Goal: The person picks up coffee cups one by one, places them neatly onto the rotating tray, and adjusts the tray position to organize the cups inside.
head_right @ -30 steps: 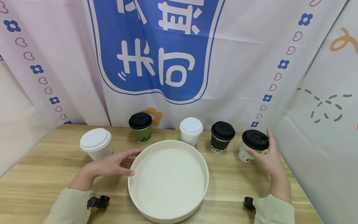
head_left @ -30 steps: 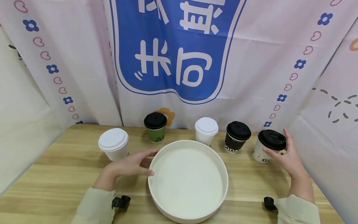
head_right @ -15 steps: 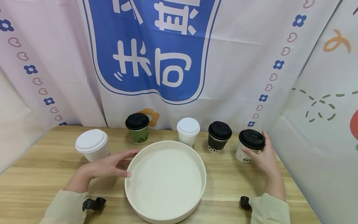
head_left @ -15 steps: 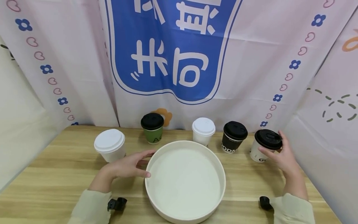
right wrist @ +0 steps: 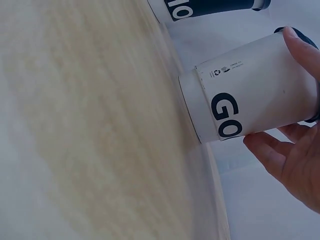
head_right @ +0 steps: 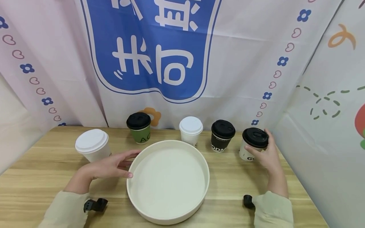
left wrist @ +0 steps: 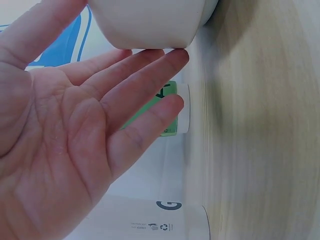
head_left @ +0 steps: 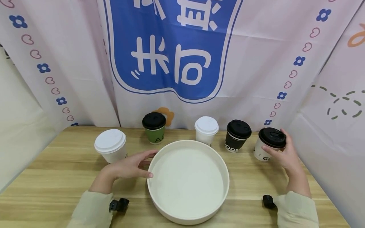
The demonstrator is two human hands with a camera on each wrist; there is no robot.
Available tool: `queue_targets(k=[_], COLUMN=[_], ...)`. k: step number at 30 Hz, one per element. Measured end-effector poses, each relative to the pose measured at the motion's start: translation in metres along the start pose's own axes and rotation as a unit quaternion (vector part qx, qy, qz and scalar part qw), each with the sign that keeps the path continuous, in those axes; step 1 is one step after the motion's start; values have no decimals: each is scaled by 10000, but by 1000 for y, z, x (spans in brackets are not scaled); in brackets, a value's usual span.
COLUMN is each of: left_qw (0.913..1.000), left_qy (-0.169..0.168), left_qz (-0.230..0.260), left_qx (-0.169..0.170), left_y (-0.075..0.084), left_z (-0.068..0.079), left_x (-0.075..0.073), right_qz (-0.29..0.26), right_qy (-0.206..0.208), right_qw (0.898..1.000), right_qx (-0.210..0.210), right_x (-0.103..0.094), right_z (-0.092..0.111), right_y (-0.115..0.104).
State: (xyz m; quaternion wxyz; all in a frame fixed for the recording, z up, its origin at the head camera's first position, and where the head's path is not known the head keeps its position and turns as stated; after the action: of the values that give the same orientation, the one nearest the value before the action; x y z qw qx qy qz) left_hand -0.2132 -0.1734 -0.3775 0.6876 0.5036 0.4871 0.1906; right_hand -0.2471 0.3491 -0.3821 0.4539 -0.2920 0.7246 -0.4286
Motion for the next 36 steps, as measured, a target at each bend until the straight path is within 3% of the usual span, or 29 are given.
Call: queue_targets(k=[17,26,36], left_qw=[10000,10000,9999], left_qy=[-44,-46,-93], left_qz=[-18,17,62], left_qx=[20,47,16], left_y=[0,-2,-3], left_z=[-1,0,-1], left_x=[1,0,1], right_qz=[127,121,-140], right_qy=[340,326,295], right_qw=[9992,9992,9980], right_qx=[-152,-211,-550], right_x=[1,1,-3], right_z=[-4,-2,1], right_y=[4,1,-3])
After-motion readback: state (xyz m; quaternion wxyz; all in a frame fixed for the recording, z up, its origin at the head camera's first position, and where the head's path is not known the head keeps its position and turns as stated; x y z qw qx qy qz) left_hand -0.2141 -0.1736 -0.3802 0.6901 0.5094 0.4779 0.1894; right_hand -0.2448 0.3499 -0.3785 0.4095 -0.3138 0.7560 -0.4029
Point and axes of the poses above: each hand's wrist, its own z-axis away from the middle knuckle, its own x-axis out of the palm, y = z × x, the point moved 4 cm from there along -z, towards the middle knuckle, and after that the axes turned 14 degrees about y, right-handed, at the moved point
